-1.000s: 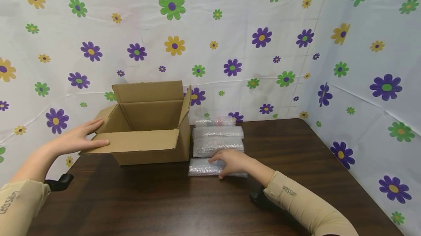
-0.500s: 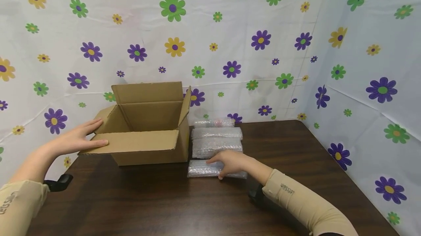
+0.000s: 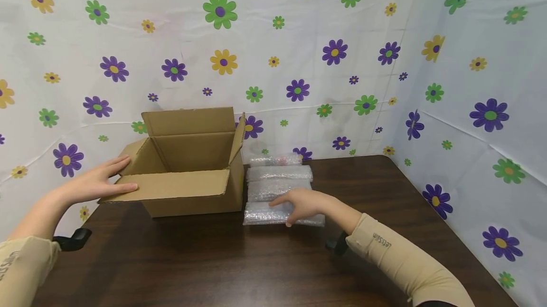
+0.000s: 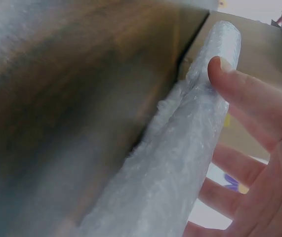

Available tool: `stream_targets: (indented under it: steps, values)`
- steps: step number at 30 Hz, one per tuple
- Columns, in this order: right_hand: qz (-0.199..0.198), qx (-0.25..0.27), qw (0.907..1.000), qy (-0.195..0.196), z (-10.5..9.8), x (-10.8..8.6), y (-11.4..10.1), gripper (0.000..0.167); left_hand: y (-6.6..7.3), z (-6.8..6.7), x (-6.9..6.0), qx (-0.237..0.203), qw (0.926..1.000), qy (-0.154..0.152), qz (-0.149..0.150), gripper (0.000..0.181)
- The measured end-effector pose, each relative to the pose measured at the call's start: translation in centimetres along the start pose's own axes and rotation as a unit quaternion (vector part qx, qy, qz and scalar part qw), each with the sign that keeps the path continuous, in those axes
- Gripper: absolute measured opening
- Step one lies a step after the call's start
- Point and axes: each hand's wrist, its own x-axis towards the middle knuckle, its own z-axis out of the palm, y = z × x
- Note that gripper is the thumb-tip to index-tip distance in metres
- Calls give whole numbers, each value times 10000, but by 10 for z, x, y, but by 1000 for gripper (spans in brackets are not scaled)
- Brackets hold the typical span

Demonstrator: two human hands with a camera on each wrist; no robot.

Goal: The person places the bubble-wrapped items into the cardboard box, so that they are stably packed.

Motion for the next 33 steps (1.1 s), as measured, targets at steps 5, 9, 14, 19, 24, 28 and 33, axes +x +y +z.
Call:
stream_targets:
  steps: [5, 9, 14, 19, 24, 28, 33]
  values:
    - [-34, 27, 10000, -21, -16, -4, -4, 60, -1, -1, 0, 36, 10000, -7, -19, 96]
    - [-77, 147, 9998, -50, -28, -8, -6, 60, 0, -1, 1, 40, 10000, -21, -25, 97]
    - [-211, 303, 9992, -166, -41, -10, -9, 60, -1, -1, 1, 66, 10000, -18, 8, 97]
    - [-216, 214, 9993, -215, -54, -14, -15, 60, -2, -1, 1, 66, 10000, -51, -10, 97]
    - [-11, 205, 9994, -275, -72, -19, -25, 61, -1, -2, 3, 56, 10000, -62, 14, 97]
    - [83, 290, 9987, -409, -91, -24, -37, 60, 1, -1, 2, -2, 10000, -53, 57, 96]
    - [98, 401, 9976, -562, -120, -28, -55, 62, 1, -2, 1, 20, 10000, 1, 74, 95]
